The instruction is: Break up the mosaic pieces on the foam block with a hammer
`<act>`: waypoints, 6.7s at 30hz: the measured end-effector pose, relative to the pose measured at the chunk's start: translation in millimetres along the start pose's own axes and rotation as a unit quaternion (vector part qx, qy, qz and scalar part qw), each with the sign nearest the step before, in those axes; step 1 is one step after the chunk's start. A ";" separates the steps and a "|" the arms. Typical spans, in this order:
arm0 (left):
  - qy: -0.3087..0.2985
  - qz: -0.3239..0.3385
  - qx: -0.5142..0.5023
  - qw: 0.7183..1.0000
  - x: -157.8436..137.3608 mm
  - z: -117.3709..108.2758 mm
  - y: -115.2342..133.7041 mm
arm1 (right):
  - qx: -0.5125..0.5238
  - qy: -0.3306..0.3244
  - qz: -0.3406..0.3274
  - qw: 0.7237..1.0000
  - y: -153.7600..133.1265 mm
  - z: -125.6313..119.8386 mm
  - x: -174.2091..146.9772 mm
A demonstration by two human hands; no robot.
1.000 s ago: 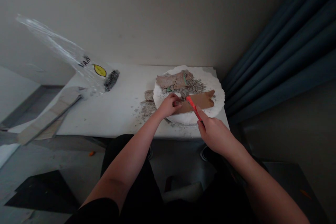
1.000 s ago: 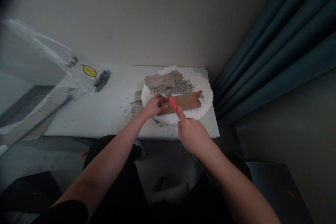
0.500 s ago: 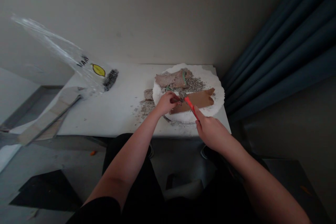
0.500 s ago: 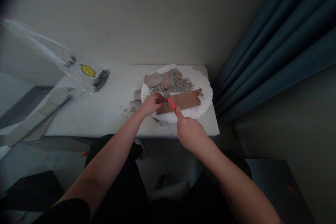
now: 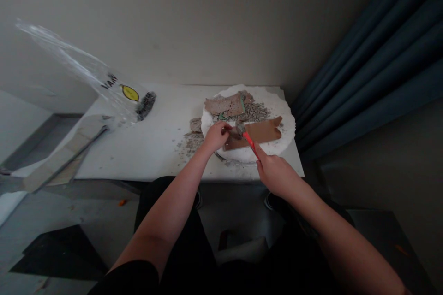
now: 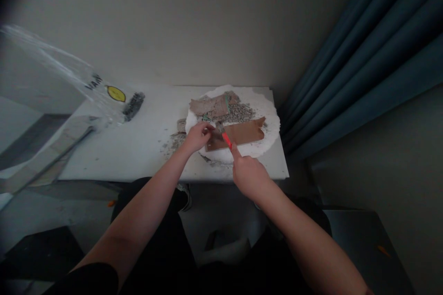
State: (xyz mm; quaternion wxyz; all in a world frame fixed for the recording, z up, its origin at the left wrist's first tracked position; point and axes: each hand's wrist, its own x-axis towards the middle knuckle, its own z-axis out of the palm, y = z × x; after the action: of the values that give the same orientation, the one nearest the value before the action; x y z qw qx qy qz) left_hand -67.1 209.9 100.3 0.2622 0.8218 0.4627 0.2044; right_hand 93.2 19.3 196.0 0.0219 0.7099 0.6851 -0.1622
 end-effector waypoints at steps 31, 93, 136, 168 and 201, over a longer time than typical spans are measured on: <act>-0.104 0.044 0.207 0.972 -19.5 -28.4 9.4 | -0.030 0.100 0.136 0.985 53.1 14.0 67.2; -0.184 0.045 0.168 0.967 2.5 -35.6 10.2 | 0.050 -0.012 -0.161 0.986 20.3 18.9 146.0; -0.217 0.044 0.184 0.958 4.5 -39.4 10.7 | 0.047 0.006 -0.167 0.985 22.4 24.3 149.0; -0.212 0.047 0.181 0.959 4.1 -37.9 7.6 | 0.015 -0.022 -0.202 0.979 26.2 24.8 157.1; -0.210 0.046 0.175 0.961 3.9 -37.6 7.1 | 0.026 -0.037 -0.165 0.985 19.7 18.5 154.7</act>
State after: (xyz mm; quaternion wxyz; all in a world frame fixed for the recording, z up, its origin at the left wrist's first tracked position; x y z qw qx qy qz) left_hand -82.3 219.3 134.3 0.1964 0.8995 0.3877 -0.0454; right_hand 110.2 162.7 134.5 0.0020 0.5809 0.7871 -0.2075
